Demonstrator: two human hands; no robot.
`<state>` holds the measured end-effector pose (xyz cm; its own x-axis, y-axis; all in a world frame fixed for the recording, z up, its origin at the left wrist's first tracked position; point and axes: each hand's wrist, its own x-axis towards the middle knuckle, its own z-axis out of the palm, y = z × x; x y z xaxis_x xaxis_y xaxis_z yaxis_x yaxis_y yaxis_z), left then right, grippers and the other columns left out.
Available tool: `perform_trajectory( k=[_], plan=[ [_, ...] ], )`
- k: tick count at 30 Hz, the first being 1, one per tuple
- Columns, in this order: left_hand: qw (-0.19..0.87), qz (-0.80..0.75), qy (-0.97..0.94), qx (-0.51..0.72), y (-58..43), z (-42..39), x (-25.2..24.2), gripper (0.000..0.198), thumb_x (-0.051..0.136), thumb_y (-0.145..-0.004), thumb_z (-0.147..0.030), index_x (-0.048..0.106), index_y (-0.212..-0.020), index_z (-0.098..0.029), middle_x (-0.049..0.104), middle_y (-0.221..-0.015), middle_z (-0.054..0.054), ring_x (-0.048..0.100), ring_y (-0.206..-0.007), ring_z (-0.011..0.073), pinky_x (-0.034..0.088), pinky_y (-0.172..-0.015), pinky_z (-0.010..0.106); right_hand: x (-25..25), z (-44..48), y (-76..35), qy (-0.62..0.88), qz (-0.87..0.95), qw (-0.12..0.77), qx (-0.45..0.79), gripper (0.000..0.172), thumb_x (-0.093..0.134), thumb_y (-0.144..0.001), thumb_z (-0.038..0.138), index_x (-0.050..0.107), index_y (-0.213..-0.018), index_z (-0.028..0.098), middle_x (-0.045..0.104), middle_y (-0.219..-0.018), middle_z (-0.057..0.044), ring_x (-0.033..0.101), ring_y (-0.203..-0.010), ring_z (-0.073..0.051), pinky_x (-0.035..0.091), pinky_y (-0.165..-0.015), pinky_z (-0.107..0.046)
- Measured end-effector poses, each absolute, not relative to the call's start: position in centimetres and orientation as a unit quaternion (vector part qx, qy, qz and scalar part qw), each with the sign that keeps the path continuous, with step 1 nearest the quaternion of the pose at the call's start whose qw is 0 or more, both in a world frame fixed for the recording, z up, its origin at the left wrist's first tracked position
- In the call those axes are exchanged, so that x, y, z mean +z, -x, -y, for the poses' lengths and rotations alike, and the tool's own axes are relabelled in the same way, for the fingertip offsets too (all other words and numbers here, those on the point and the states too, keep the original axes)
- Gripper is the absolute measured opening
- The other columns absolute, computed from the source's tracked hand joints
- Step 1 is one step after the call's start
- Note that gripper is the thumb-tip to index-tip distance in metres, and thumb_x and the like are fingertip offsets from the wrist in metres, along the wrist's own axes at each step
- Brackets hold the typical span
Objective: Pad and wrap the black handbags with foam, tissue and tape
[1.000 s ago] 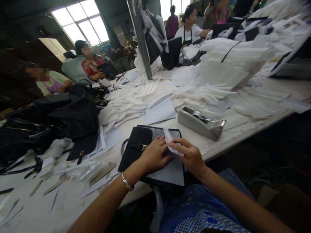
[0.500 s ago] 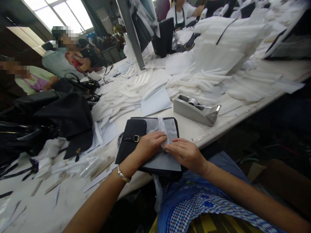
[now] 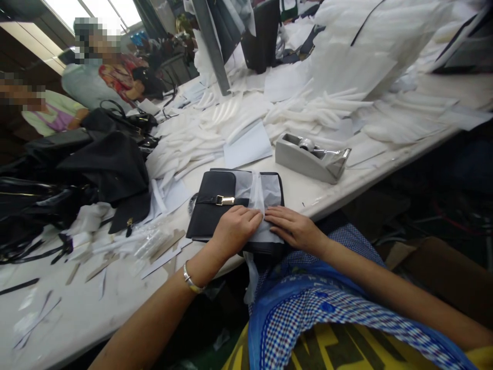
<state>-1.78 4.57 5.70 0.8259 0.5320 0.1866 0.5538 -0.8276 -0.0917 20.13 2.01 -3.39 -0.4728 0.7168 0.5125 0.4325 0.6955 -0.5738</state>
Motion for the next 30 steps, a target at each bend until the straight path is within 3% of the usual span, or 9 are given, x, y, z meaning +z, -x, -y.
perform_trajectory(
  k=[4,16,19,22,25,30],
  plan=[
    [0.071,0.280,0.957,-0.037,1.5,-4.0,5.6,0.015,0.053,-0.094,-0.015,0.065,-0.104,-0.015,0.074,-0.094,0.008,0.067,-0.080,0.0215,0.051,-0.075,0.035,-3.6,-2.1,-20.1,0.341,0.839,0.384,0.180,0.036,0.056,-0.096,0.022,0.058,-0.133,0.021,0.064,-0.132,-0.009,0.056,-0.128,-0.022,0.045,-0.112,-0.049],
    [0.033,0.275,0.960,0.027,1.1,-3.8,6.2,0.009,0.057,-0.093,-0.016,0.066,-0.094,-0.018,0.074,-0.087,0.003,0.068,-0.081,0.0198,0.051,-0.076,0.032,-3.7,-2.4,-20.0,0.333,0.836,0.398,0.178,0.033,0.056,-0.096,0.022,0.062,-0.128,0.018,0.067,-0.128,-0.011,0.059,-0.125,-0.023,0.047,-0.111,-0.046],
    [0.018,0.293,0.955,0.039,1.2,-3.5,6.5,0.015,0.052,-0.097,-0.023,0.066,-0.092,-0.018,0.074,-0.086,0.003,0.069,-0.081,0.0188,0.052,-0.073,0.030,-3.2,-1.8,-20.4,0.340,0.830,0.408,0.171,0.032,0.054,-0.097,0.021,0.063,-0.127,0.019,0.067,-0.128,-0.010,0.059,-0.125,-0.022,0.048,-0.109,-0.045],
    [-0.020,0.300,0.953,0.034,1.8,-3.1,7.0,0.023,0.045,-0.100,-0.029,0.064,-0.107,-0.019,0.075,-0.104,0.005,0.070,-0.096,0.0182,0.053,-0.083,0.029,-2.6,0.2,-20.6,0.332,0.821,0.449,0.120,0.036,0.056,-0.096,0.016,0.060,-0.131,0.021,0.067,-0.128,-0.009,0.058,-0.125,-0.021,0.048,-0.109,-0.045],
    [-0.076,0.282,0.956,0.027,2.6,-2.8,7.3,0.029,0.044,-0.100,-0.025,0.061,-0.122,-0.017,0.067,-0.128,0.008,0.064,-0.117,0.0174,0.048,-0.102,0.030,-2.4,2.8,-20.0,0.239,0.874,0.423,0.029,0.038,0.056,-0.095,0.015,0.058,-0.133,0.024,0.066,-0.132,-0.003,0.053,-0.131,-0.018,0.038,-0.116,-0.045],
    [-0.127,0.282,0.951,0.017,3.9,-3.1,6.9,0.034,0.051,-0.094,-0.022,0.060,-0.126,-0.015,0.062,-0.136,0.009,0.059,-0.125,0.0178,0.044,-0.109,0.030,-3.0,4.6,-16.5,0.247,0.890,0.376,-0.074,0.042,0.054,-0.096,0.016,0.055,-0.136,0.027,0.057,-0.142,-0.002,0.040,-0.141,-0.021,0.021,-0.122,-0.049]
  ],
)
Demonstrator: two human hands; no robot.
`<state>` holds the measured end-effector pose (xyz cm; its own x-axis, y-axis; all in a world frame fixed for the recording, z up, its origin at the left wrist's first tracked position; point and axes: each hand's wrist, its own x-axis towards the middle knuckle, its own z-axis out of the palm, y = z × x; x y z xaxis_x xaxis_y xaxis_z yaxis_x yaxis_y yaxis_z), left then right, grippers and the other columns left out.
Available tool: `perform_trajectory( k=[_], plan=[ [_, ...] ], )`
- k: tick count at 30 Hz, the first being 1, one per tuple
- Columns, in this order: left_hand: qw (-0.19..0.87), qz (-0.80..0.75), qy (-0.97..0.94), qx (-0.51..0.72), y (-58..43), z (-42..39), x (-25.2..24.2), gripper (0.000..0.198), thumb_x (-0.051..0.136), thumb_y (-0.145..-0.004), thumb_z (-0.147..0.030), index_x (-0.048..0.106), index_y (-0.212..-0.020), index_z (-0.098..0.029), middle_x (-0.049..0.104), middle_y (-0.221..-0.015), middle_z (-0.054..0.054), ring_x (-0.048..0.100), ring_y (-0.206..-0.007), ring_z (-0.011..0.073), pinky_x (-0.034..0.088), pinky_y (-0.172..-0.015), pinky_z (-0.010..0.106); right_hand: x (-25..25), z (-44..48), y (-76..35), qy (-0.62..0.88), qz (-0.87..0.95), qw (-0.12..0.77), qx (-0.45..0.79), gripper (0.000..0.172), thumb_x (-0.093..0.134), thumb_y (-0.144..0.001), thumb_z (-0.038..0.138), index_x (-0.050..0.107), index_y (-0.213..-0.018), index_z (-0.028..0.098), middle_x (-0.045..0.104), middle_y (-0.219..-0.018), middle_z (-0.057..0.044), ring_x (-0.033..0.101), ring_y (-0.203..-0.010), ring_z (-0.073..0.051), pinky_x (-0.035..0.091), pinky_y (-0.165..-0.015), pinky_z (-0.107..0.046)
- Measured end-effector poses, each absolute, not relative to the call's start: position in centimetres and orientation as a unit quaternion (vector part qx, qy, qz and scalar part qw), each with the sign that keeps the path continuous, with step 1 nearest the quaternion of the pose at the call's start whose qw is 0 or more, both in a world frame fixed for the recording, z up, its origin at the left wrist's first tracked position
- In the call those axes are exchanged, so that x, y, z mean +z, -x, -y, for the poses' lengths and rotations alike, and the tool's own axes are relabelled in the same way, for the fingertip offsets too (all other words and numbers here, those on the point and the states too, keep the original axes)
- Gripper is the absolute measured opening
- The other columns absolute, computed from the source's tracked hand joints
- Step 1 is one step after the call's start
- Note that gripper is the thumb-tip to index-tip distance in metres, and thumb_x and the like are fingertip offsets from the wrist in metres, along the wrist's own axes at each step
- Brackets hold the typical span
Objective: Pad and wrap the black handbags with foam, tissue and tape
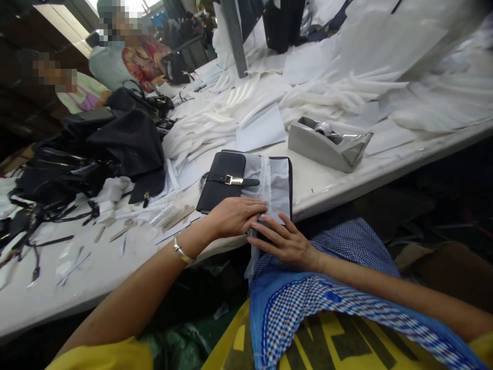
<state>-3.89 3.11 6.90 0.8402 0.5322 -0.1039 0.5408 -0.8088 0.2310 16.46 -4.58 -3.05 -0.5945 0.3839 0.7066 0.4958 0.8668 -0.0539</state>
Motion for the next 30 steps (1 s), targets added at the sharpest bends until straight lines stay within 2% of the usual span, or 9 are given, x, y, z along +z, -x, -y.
perform_trajectory(
  k=[2,5,9,12,15,20,23,25,30],
  plan=[
    [0.138,-0.282,-0.949,-0.018,4.3,-3.3,6.6,0.036,0.057,-0.091,-0.023,0.060,-0.126,-0.017,0.062,-0.136,0.008,0.059,-0.125,0.0182,0.045,-0.107,0.030,-3.4,4.3,-14.9,0.258,0.880,0.390,-0.087,0.044,0.058,-0.093,0.013,0.057,-0.134,0.028,0.056,-0.143,-0.002,0.039,-0.142,-0.021,0.018,-0.123,-0.049],
    [0.143,-0.280,-0.949,-0.017,4.6,-3.5,6.2,0.037,0.059,-0.090,-0.024,0.060,-0.127,-0.019,0.062,-0.136,0.008,0.059,-0.125,0.0190,0.046,-0.106,0.031,-3.5,4.1,-13.6,0.247,0.864,0.431,-0.079,0.035,0.065,-0.089,0.015,0.065,-0.122,0.027,0.059,-0.140,-0.002,0.040,-0.142,-0.023,0.017,-0.123,-0.053],
    [0.136,-0.293,-0.946,0.018,4.6,-3.2,5.9,0.031,0.049,-0.097,-0.027,0.063,-0.123,-0.020,0.067,-0.130,0.007,0.062,-0.120,0.0183,0.048,-0.102,0.031,-3.0,4.8,-13.6,0.210,0.865,0.453,-0.048,0.022,0.068,-0.089,0.021,0.070,-0.110,0.026,0.066,-0.132,-0.001,0.053,-0.131,-0.022,0.032,-0.118,-0.051],
    [0.128,-0.297,-0.946,0.029,4.5,-3.0,5.8,0.031,0.047,-0.097,-0.027,0.065,-0.122,-0.022,0.068,-0.128,0.005,0.064,-0.118,0.0181,0.049,-0.102,0.031,-2.1,5.5,-14.2,0.189,0.885,0.425,-0.003,0.025,0.067,-0.089,0.019,0.069,-0.114,0.022,0.069,-0.126,-0.005,0.062,-0.117,-0.021,0.047,-0.107,-0.044],
    [0.121,-0.299,-0.946,0.036,4.6,-2.9,5.7,0.030,0.047,-0.097,-0.028,0.065,-0.121,-0.024,0.069,-0.127,0.003,0.064,-0.116,0.0175,0.049,-0.100,0.029,-0.9,5.9,-14.8,0.167,0.908,0.384,0.024,0.024,0.062,-0.091,0.014,0.069,-0.114,0.016,0.071,-0.121,-0.007,0.065,-0.110,-0.022,0.054,-0.097,-0.042],
    [0.103,-0.295,-0.949,0.045,4.7,-2.9,5.6,0.028,0.048,-0.096,-0.030,0.067,-0.117,-0.026,0.074,-0.112,0.002,0.068,-0.105,0.0180,0.050,-0.090,0.028,1.6,6.1,-15.2,0.110,0.937,0.331,0.014,0.017,0.056,-0.094,0.012,0.073,-0.095,0.013,0.075,-0.109,-0.008,0.070,-0.099,-0.023,0.061,-0.081,-0.038],
    [0.094,-0.295,-0.949,0.054,4.8,-2.8,5.4,0.027,0.049,-0.095,-0.030,0.068,-0.114,-0.027,0.075,-0.106,0.002,0.068,-0.102,0.0185,0.051,-0.087,0.028,3.2,6.8,-15.2,0.081,0.941,0.327,0.010,0.018,0.055,-0.094,0.011,0.072,-0.099,0.011,0.077,-0.101,-0.008,0.072,-0.095,-0.022,0.061,-0.083,-0.038],
    [0.090,-0.295,-0.950,0.060,4.8,-2.8,5.3,0.027,0.049,-0.095,-0.030,0.068,-0.113,-0.027,0.075,-0.105,0.002,0.068,-0.101,0.0188,0.051,-0.086,0.028,3.8,7.5,-15.1,0.091,0.941,0.327,0.007,0.021,0.053,-0.095,0.012,0.071,-0.104,0.012,0.077,-0.103,-0.008,0.072,-0.096,-0.022,0.061,-0.087,-0.037],
    [0.083,-0.288,-0.952,0.066,4.8,-2.6,4.9,0.026,0.049,-0.096,-0.030,0.068,-0.113,-0.027,0.074,-0.109,0.002,0.068,-0.105,0.0186,0.051,-0.089,0.029,3.9,8.6,-14.7,0.110,0.934,0.335,0.053,0.025,0.047,-0.097,0.012,0.069,-0.109,0.015,0.077,-0.103,-0.008,0.074,-0.094,-0.020,0.062,-0.087,-0.032]
  ],
)
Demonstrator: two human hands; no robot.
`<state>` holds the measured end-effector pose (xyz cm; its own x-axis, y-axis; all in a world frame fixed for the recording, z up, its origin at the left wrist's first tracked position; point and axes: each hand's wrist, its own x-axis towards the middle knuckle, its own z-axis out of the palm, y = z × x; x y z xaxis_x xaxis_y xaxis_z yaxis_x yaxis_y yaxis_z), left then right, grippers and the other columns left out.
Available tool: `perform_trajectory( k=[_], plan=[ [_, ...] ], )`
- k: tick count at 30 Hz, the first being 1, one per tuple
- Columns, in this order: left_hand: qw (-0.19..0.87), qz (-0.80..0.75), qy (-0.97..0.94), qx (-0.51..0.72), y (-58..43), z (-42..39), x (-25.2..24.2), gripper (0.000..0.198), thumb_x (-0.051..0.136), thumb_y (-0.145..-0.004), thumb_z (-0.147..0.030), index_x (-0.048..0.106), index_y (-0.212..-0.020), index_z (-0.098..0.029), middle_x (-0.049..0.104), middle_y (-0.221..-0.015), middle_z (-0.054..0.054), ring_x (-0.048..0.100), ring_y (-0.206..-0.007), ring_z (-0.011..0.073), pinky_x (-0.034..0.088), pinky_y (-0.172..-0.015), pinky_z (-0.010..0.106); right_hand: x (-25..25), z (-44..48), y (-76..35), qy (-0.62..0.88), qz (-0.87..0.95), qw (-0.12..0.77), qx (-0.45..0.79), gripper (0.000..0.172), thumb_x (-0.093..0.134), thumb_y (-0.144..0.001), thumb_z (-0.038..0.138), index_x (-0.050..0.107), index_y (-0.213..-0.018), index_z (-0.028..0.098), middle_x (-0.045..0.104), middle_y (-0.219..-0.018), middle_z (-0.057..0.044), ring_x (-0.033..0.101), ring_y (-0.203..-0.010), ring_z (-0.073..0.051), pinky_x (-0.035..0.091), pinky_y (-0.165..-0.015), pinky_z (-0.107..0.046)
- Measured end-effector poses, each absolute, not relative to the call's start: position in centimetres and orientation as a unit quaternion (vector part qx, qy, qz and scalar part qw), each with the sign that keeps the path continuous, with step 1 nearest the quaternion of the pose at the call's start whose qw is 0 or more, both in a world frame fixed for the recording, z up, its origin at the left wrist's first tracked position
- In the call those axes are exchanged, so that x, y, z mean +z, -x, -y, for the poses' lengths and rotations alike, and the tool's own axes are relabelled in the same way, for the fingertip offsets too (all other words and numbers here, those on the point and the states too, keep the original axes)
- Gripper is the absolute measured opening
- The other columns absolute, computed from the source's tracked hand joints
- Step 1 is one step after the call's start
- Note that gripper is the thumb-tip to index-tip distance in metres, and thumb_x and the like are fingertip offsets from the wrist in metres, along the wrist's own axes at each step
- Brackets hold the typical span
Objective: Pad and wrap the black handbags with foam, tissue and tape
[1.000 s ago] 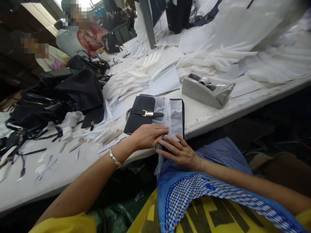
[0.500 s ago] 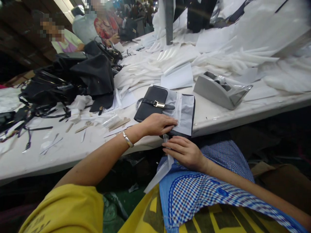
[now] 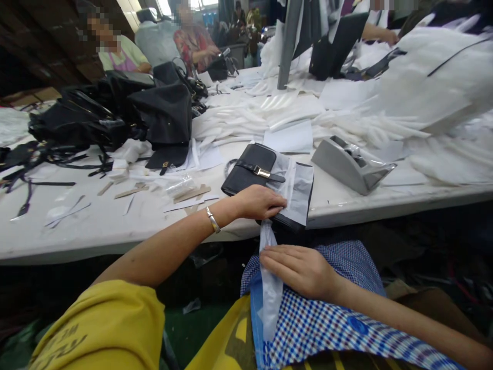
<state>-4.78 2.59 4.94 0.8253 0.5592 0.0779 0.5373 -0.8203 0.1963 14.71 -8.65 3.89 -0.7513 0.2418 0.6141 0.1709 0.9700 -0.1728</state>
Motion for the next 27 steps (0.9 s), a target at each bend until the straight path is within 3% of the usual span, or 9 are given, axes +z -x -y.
perform_trajectory(
  k=[4,10,13,17,21,27],
  plan=[
    [0.081,-0.267,-0.957,0.084,4.8,-2.2,4.3,0.028,0.047,-0.097,-0.027,0.066,-0.116,-0.022,0.071,-0.122,0.005,0.064,-0.115,0.0189,0.051,-0.096,0.030,4.0,7.9,-15.2,0.125,0.905,0.380,0.144,0.026,0.051,-0.095,0.012,0.066,-0.116,0.011,0.077,-0.104,-0.012,0.074,-0.094,-0.019,0.062,-0.084,-0.028],
    [0.083,-0.275,-0.952,0.108,4.8,-1.8,3.9,0.030,0.048,-0.096,-0.024,0.063,-0.120,-0.015,0.069,-0.125,0.010,0.064,-0.115,0.0201,0.047,-0.104,0.033,5.3,2.4,-17.4,0.340,0.797,0.406,0.291,0.019,0.058,-0.094,0.020,0.075,-0.101,0.022,0.078,-0.093,-0.001,0.074,-0.082,-0.017,0.058,-0.075,-0.023],
    [0.115,-0.277,-0.948,0.107,4.7,-1.9,4.5,0.029,0.048,-0.094,-0.019,0.061,-0.120,-0.015,0.068,-0.124,0.011,0.064,-0.115,0.0207,0.047,-0.104,0.034,4.8,-1.6,-17.9,0.405,0.766,0.377,0.328,0.021,0.058,-0.093,0.028,0.078,-0.089,0.023,0.078,-0.083,0.001,0.073,-0.076,-0.019,0.056,-0.068,-0.027],
    [0.151,-0.323,-0.930,0.089,4.5,-2.0,5.2,0.023,0.047,-0.092,-0.014,0.059,-0.111,-0.017,0.070,-0.109,0.008,0.066,-0.103,0.0209,0.051,-0.095,0.033,3.1,-5.4,-17.9,0.381,0.762,0.359,0.380,0.027,0.056,-0.094,0.035,0.077,-0.086,0.021,0.076,-0.081,-0.001,0.071,-0.075,-0.019,0.054,-0.068,-0.027],
    [0.142,-0.374,-0.914,0.075,4.3,-1.6,5.1,0.017,0.044,-0.092,-0.013,0.058,-0.100,-0.018,0.070,-0.096,0.008,0.067,-0.092,0.0213,0.054,-0.088,0.034,1.4,-7.4,-18.0,0.378,0.775,0.343,0.372,0.023,0.058,-0.093,0.035,0.077,-0.090,0.021,0.077,-0.084,-0.001,0.072,-0.077,-0.018,0.054,-0.072,-0.027],
    [0.117,-0.431,-0.884,0.139,3.6,-0.6,4.5,0.025,0.038,-0.098,-0.018,0.056,-0.116,-0.020,0.072,-0.109,0.009,0.068,-0.098,0.0206,0.054,-0.091,0.034,0.3,-9.5,-18.5,0.397,0.786,0.342,0.329,0.014,0.066,-0.087,0.033,0.077,-0.088,0.026,0.079,-0.089,-0.001,0.073,-0.082,-0.020,0.053,-0.074,-0.029]
  ],
)
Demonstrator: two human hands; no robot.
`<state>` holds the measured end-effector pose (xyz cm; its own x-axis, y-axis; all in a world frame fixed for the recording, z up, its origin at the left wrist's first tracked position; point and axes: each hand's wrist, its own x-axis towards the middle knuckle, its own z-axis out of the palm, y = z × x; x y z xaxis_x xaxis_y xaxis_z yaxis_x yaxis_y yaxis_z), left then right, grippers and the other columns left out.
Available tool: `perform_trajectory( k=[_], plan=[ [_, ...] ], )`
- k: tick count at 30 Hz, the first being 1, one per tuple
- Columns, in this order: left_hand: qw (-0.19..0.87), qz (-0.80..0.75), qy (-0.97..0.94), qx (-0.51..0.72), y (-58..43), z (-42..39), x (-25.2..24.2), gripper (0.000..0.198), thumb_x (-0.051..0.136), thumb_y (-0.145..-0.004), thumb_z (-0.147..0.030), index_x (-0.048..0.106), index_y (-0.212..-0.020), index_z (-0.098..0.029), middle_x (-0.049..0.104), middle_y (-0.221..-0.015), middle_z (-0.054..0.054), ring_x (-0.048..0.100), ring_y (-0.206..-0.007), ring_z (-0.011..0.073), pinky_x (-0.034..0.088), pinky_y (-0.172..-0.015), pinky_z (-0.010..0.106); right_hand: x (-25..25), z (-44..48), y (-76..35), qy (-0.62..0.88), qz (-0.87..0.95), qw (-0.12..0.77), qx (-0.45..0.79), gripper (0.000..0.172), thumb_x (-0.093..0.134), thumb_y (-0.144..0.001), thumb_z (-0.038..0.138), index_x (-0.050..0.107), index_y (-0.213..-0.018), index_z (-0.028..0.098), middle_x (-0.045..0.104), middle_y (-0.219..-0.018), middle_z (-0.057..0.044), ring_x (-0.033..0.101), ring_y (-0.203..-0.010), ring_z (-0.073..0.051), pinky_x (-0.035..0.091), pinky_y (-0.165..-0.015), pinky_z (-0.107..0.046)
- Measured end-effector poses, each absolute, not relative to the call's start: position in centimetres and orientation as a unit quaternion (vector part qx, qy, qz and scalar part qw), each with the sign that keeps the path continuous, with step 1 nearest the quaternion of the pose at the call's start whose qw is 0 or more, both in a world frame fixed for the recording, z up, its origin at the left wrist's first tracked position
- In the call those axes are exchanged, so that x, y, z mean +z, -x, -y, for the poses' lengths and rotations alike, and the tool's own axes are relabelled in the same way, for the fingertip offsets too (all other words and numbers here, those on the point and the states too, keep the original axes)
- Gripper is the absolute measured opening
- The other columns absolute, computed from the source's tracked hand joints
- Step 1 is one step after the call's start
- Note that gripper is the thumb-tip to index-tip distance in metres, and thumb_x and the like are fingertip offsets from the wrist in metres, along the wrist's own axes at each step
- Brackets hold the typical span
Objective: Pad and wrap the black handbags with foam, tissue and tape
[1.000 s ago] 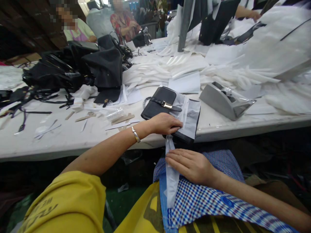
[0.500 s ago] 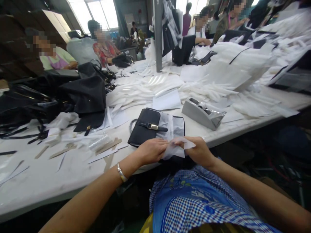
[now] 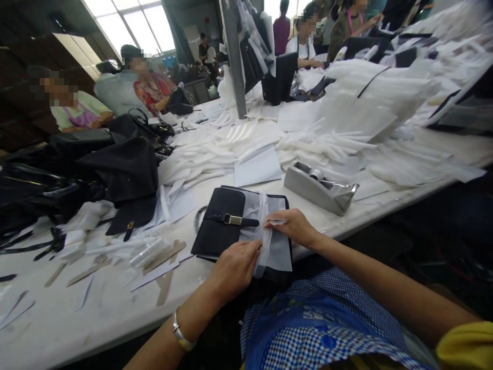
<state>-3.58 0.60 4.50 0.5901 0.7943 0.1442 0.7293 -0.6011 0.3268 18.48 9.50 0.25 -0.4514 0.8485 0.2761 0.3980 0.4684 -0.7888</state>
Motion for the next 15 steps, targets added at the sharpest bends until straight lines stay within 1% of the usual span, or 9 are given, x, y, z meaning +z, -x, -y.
perform_trajectory(
  k=[2,4,6,8,10,11,13,14,15],
  plan=[
    [0.126,-0.462,-0.864,0.156,3.1,-0.4,4.5,0.026,0.042,-0.100,-0.028,0.054,-0.121,-0.020,0.072,-0.110,0.008,0.069,-0.098,0.0211,0.055,-0.088,0.033,0.6,-9.9,-18.5,0.395,0.789,0.347,0.316,0.011,0.068,-0.085,0.032,0.077,-0.088,0.026,0.078,-0.090,-0.002,0.072,-0.084,-0.020,0.052,-0.077,-0.030],
    [0.130,-0.501,-0.839,0.170,2.5,-0.4,4.4,0.032,0.050,-0.097,-0.035,0.052,-0.125,-0.020,0.075,-0.102,0.007,0.071,-0.092,0.0222,0.056,-0.083,0.034,1.2,-10.2,-18.4,0.392,0.789,0.349,0.319,0.012,0.069,-0.085,0.032,0.077,-0.089,0.025,0.078,-0.090,-0.002,0.071,-0.084,-0.020,0.052,-0.077,-0.030],
    [0.123,-0.542,-0.812,0.177,2.0,-0.4,4.1,0.036,0.055,-0.094,-0.035,0.052,-0.126,-0.019,0.076,-0.090,0.004,0.072,-0.084,0.0227,0.057,-0.077,0.034,1.9,-10.3,-18.5,0.390,0.770,0.342,0.372,0.015,0.066,-0.087,0.034,0.076,-0.087,0.022,0.077,-0.086,-0.002,0.070,-0.079,-0.019,0.053,-0.071,-0.029],
    [0.112,-0.573,-0.792,0.178,1.6,-0.4,3.8,0.034,0.056,-0.093,-0.031,0.054,-0.126,-0.020,0.076,-0.084,0.003,0.073,-0.080,0.0224,0.056,-0.074,0.032,2.4,-10.0,-18.5,0.394,0.724,0.334,0.457,0.018,0.062,-0.088,0.033,0.074,-0.085,0.020,0.075,-0.081,-0.003,0.069,-0.073,-0.018,0.053,-0.064,-0.028],
    [0.106,-0.591,-0.780,0.176,1.4,-0.5,3.5,0.034,0.056,-0.093,-0.031,0.056,-0.125,-0.021,0.076,-0.082,0.002,0.074,-0.077,0.0219,0.056,-0.071,0.030,2.7,-9.3,-18.5,0.404,0.663,0.345,0.527,0.015,0.062,-0.086,0.030,0.071,-0.092,0.018,0.075,-0.082,-0.003,0.069,-0.073,-0.018,0.054,-0.063,-0.028],
    [0.102,-0.596,-0.777,0.175,1.3,-0.5,3.4,0.033,0.057,-0.092,-0.031,0.057,-0.124,-0.021,0.076,-0.080,0.002,0.074,-0.076,0.0216,0.055,-0.069,0.030,2.8,-8.8,-18.4,0.407,0.637,0.357,0.549,0.019,0.064,-0.085,0.029,0.068,-0.100,0.019,0.074,-0.084,-0.003,0.070,-0.074,-0.018,0.055,-0.064,-0.028],
    [0.092,-0.602,-0.775,0.171,1.2,-0.5,3.3,0.032,0.057,-0.092,-0.031,0.059,-0.123,-0.021,0.076,-0.078,0.001,0.074,-0.073,0.0212,0.055,-0.067,0.028,2.7,-7.6,-18.2,0.410,0.603,0.376,0.571,0.038,0.069,-0.081,0.028,0.060,-0.116,0.020,0.074,-0.088,-0.003,0.071,-0.077,-0.018,0.057,-0.065,-0.029],
    [0.086,-0.603,-0.775,0.170,1.2,-0.5,3.3,0.032,0.056,-0.092,-0.031,0.059,-0.122,-0.021,0.076,-0.077,0.001,0.074,-0.072,0.0212,0.054,-0.065,0.028,2.6,-7.0,-18.1,0.414,0.600,0.382,0.568,0.046,0.071,-0.079,0.027,0.056,-0.122,0.020,0.074,-0.089,-0.003,0.071,-0.077,-0.018,0.057,-0.066,-0.029],
    [0.081,-0.603,-0.775,0.170,1.1,-0.5,3.3,0.031,0.056,-0.092,-0.031,0.059,-0.122,-0.021,0.076,-0.076,0.001,0.074,-0.072,0.0212,0.054,-0.065,0.028,2.5,-6.6,-18.0,0.422,0.604,0.386,0.555,0.051,0.072,-0.077,0.027,0.053,-0.124,0.020,0.074,-0.089,-0.003,0.070,-0.075,-0.018,0.057,-0.065,-0.028]
  ],
)
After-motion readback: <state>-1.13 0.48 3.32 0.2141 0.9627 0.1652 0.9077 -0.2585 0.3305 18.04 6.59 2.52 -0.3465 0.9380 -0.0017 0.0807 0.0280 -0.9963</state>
